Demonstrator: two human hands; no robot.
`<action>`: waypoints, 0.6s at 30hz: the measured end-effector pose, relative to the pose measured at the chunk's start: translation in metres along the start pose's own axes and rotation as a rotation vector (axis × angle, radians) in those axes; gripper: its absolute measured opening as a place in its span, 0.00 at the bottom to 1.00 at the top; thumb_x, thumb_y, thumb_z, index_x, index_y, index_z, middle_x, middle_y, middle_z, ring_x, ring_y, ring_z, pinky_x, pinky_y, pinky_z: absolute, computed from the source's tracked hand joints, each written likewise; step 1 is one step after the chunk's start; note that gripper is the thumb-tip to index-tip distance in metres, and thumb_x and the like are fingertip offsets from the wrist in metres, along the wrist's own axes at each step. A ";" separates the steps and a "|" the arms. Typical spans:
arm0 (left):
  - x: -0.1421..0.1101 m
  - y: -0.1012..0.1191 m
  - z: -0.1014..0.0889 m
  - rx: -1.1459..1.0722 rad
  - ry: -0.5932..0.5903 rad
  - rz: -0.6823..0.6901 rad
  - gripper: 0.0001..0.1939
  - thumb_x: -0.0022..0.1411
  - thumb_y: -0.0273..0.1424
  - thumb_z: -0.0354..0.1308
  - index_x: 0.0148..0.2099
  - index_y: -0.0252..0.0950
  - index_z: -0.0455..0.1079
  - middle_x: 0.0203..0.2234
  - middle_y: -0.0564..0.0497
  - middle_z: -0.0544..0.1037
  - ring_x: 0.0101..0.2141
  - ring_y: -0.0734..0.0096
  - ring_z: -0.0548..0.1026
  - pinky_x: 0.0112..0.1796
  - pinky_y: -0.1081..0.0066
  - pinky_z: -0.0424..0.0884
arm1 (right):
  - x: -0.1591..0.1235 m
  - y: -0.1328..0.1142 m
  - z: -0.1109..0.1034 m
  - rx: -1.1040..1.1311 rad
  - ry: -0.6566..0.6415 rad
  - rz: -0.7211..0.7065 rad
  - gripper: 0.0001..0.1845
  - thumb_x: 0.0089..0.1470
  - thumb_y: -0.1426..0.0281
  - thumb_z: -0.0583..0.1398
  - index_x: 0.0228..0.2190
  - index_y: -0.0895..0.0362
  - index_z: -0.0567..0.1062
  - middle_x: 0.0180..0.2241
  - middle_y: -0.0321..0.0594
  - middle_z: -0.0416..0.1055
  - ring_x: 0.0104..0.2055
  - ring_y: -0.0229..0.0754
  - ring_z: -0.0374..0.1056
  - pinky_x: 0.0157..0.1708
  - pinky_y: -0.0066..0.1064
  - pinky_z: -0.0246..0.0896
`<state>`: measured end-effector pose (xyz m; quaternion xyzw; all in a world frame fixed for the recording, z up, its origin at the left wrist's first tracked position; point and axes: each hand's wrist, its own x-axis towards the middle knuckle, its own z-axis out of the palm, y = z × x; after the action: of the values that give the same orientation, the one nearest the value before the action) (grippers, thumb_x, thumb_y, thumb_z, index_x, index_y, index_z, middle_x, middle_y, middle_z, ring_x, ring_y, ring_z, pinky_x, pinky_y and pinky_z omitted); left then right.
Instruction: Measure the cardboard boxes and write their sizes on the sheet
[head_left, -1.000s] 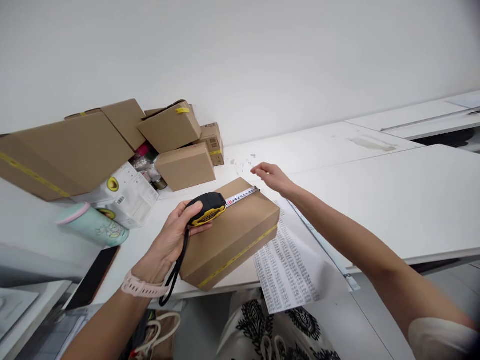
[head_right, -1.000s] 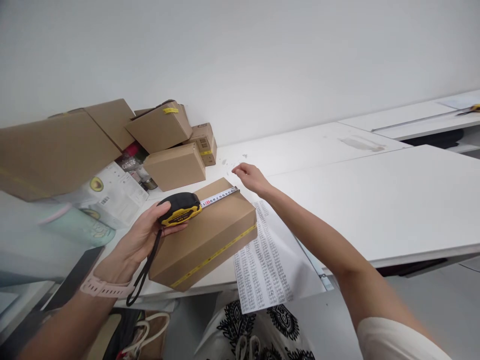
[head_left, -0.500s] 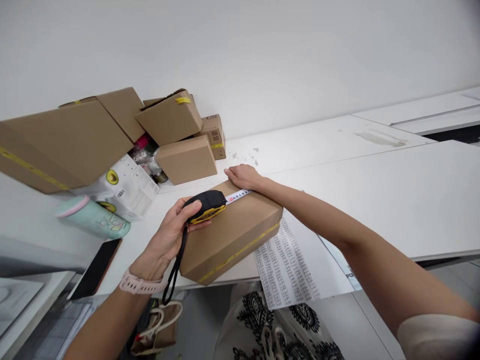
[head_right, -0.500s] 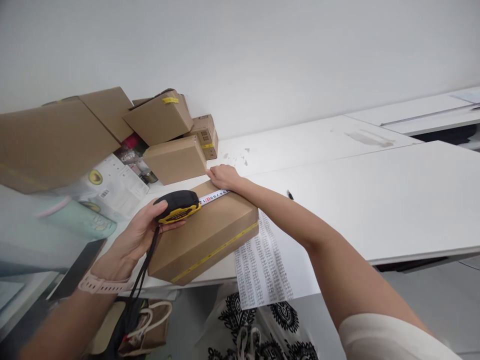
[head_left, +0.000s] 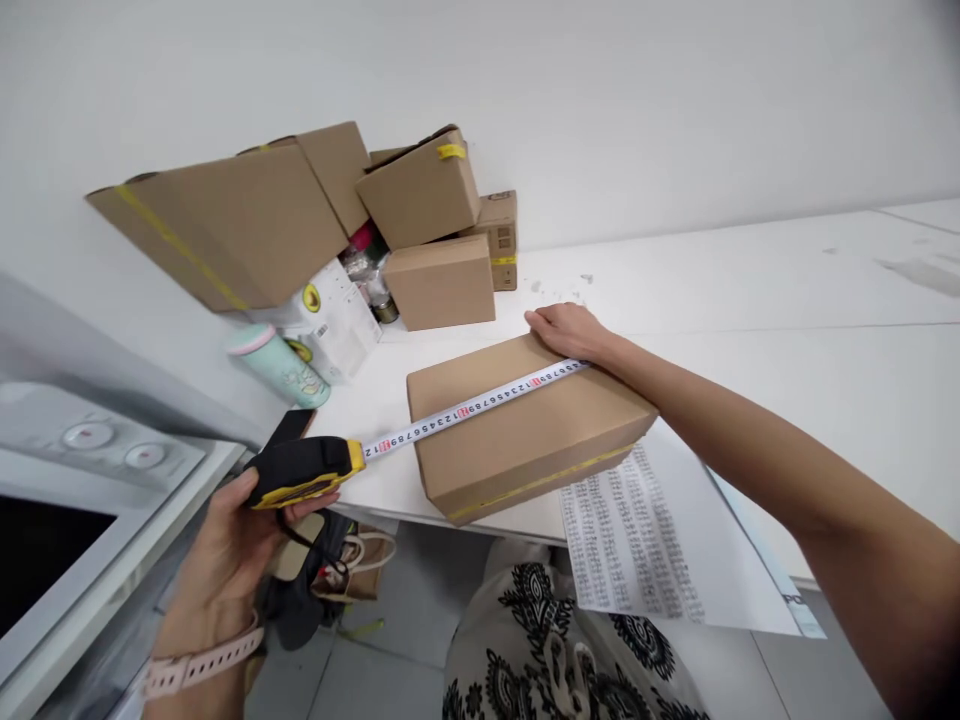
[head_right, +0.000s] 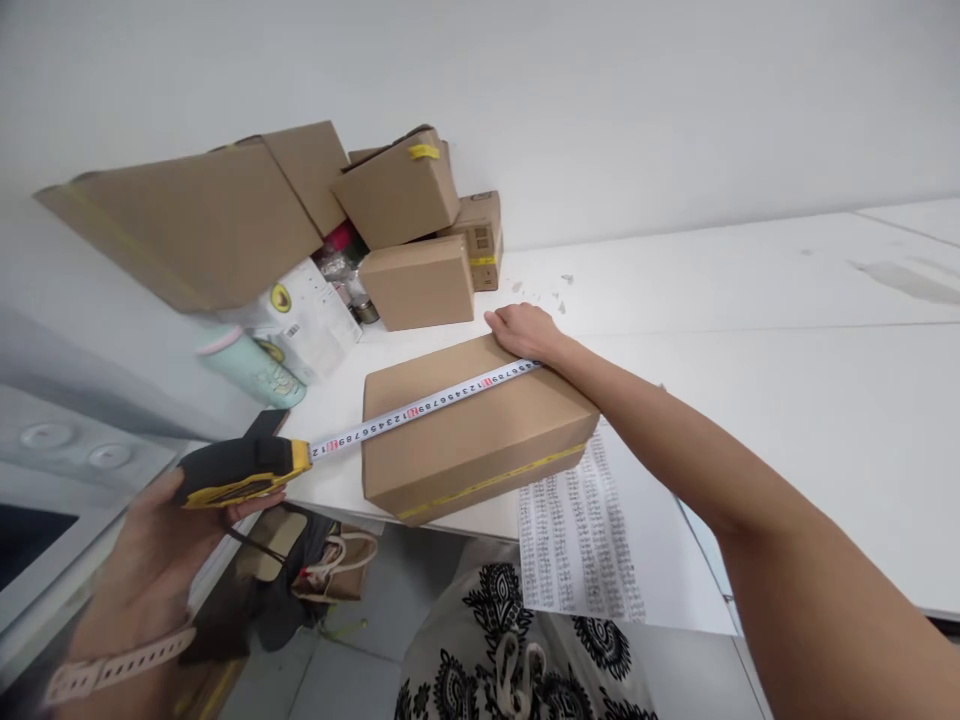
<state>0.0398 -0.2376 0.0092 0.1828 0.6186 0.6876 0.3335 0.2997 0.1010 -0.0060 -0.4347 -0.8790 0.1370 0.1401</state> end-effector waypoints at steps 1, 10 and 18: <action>-0.001 -0.002 -0.003 -0.014 0.000 0.001 0.21 0.38 0.43 0.72 0.34 0.34 0.80 0.30 0.47 0.84 0.31 0.53 0.81 0.31 0.57 0.82 | 0.000 0.000 0.000 0.028 -0.009 0.016 0.27 0.66 0.60 0.44 0.32 0.60 0.76 0.40 0.56 0.77 0.44 0.55 0.72 0.43 0.39 0.59; 0.018 -0.009 -0.017 -0.059 -0.095 -0.001 0.22 0.44 0.41 0.70 0.39 0.32 0.80 0.32 0.42 0.84 0.33 0.47 0.82 0.32 0.54 0.82 | -0.002 0.001 -0.003 0.375 -0.061 0.168 0.24 0.63 0.58 0.50 0.30 0.59 0.78 0.36 0.50 0.79 0.38 0.50 0.73 0.42 0.37 0.62; 0.019 -0.009 -0.018 -0.059 -0.111 -0.001 0.22 0.45 0.41 0.71 0.39 0.32 0.80 0.32 0.42 0.84 0.33 0.47 0.82 0.32 0.52 0.82 | -0.004 0.000 -0.005 0.396 -0.065 0.169 0.23 0.63 0.59 0.50 0.30 0.59 0.78 0.34 0.50 0.79 0.36 0.50 0.73 0.42 0.38 0.64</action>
<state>0.0165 -0.2376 -0.0054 0.2104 0.5788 0.6940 0.3729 0.3037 0.0983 -0.0022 -0.4663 -0.7994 0.3320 0.1825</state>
